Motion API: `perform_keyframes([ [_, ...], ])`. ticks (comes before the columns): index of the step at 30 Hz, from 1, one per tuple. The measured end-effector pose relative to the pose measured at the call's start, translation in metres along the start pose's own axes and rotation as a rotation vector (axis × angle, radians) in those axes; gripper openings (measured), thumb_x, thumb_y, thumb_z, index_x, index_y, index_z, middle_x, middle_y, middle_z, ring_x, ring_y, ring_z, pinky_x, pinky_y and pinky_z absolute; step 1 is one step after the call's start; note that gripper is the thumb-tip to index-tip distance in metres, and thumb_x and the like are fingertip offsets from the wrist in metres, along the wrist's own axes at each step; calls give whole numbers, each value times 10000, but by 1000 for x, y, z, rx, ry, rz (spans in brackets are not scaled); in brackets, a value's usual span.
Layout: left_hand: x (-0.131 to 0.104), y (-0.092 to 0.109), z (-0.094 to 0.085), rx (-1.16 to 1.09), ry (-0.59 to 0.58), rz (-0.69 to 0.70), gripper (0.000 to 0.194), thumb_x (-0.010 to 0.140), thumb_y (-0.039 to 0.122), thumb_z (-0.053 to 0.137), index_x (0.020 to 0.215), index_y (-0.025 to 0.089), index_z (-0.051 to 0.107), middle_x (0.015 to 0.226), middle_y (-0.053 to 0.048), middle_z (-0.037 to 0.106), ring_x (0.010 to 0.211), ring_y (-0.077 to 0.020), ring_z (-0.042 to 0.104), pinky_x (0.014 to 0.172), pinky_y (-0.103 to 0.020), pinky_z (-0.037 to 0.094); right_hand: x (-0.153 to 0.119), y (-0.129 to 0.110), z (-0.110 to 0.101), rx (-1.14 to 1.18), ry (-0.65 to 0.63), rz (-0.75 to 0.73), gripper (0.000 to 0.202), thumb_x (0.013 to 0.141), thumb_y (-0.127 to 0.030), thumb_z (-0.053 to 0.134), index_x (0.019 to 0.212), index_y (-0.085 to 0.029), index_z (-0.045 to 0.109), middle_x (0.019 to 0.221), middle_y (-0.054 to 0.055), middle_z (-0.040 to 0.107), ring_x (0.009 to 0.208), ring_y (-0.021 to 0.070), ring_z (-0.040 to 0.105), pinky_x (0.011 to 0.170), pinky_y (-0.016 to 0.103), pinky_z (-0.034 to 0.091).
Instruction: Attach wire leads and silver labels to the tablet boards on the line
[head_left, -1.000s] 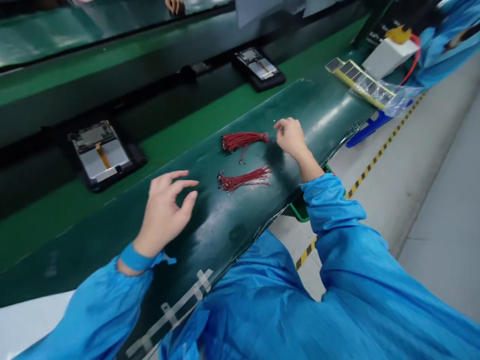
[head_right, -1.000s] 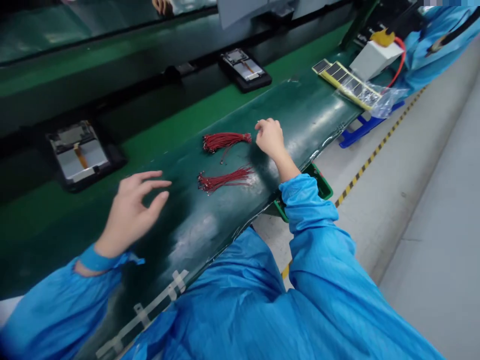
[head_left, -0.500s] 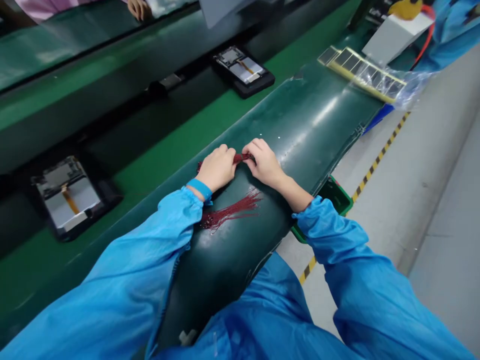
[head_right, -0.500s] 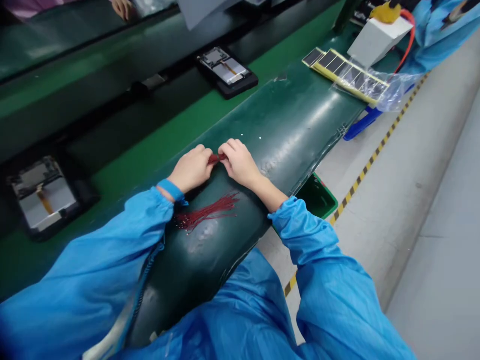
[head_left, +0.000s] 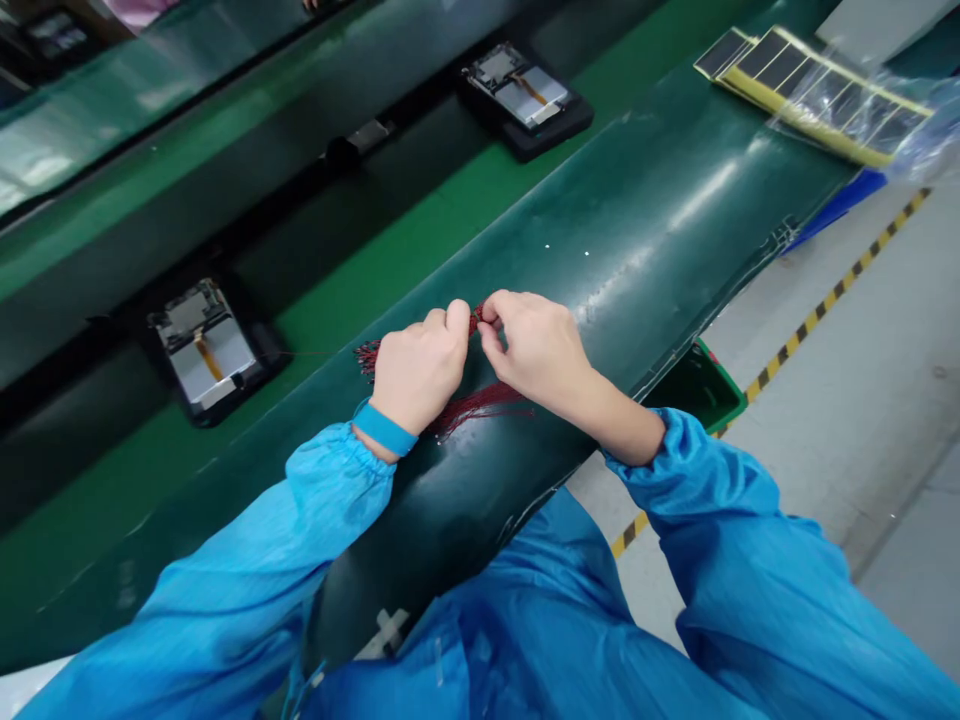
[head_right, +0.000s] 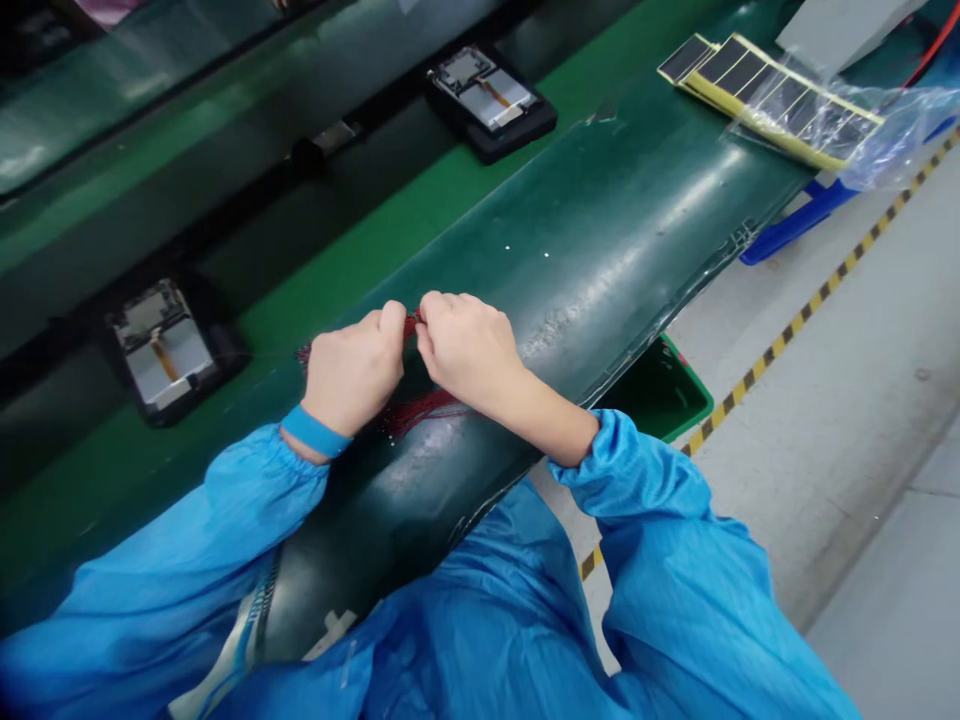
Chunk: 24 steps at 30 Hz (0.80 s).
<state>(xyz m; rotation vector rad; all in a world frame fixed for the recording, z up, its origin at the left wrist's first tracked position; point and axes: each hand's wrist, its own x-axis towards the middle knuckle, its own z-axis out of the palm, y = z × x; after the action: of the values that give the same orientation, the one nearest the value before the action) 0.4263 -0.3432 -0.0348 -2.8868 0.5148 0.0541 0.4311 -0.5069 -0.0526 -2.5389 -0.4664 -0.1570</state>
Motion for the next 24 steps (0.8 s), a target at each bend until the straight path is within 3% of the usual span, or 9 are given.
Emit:
perform_keyframes([
  [5, -16, 5, -19, 9, 17, 2, 367, 1079, 177, 232, 1172, 129, 585, 935, -157, 702, 812, -308, 742, 582, -326, 405, -4, -31, -23, -165, -63, 0, 254, 988, -93, 440, 1055, -118, 684, 998, 147, 752, 880, 261, 659, 696, 348, 395],
  [8, -27, 5, -24, 26, 38, -2, 370, 1075, 185, 234, 1185, 127, 582, 934, -160, 699, 805, -316, 739, 586, -332, 420, 1, -36, -28, -120, -85, -13, 225, 970, -130, 481, 1042, -141, 694, 957, 120, 752, 823, 250, 654, 701, 343, 399],
  [12, -43, -2, -27, 49, 3, -20, 371, 1056, 166, 237, 1202, 116, 574, 914, -167, 696, 808, -328, 740, 622, -346, 460, 11, -17, -26, -58, -103, 27, 197, 925, -125, 514, 989, -167, 695, 929, 106, 741, 810, 247, 637, 753, 353, 419],
  [15, -52, -8, -30, 65, -22, -55, 373, 1034, 139, 249, 1230, 102, 564, 944, -186, 702, 840, -336, 742, 662, -359, 487, 13, 2, -23, -23, -45, 110, 193, 890, -85, 510, 954, -166, 674, 907, 105, 722, 811, 240, 613, 786, 364, 425],
  [17, -56, -10, -30, 77, -38, -65, 376, 1029, 130, 247, 1230, 102, 563, 947, -184, 701, 844, -336, 742, 665, -358, 488, 8, 4, -21, 75, 15, 72, 187, 897, -87, 501, 954, -177, 655, 892, 81, 708, 801, 217, 596, 793, 352, 428],
  [21, -58, -8, -27, 74, -35, -67, 395, 1072, 188, 206, 1219, 110, 564, 938, -176, 698, 840, -316, 744, 659, -336, 474, -11, -19, -16, 274, 29, -90, 120, 956, -167, 523, 970, -192, 640, 885, 43, 704, 813, 190, 599, 789, 322, 429],
  [24, -59, -7, -25, 54, -3, -60, 431, 1094, 230, 171, 1214, 119, 569, 938, -177, 697, 823, -310, 739, 640, -335, 453, -19, -36, -14, 297, -41, -67, 103, 971, -190, 549, 934, -189, 644, 876, 48, 713, 820, 199, 616, 776, 326, 417],
])
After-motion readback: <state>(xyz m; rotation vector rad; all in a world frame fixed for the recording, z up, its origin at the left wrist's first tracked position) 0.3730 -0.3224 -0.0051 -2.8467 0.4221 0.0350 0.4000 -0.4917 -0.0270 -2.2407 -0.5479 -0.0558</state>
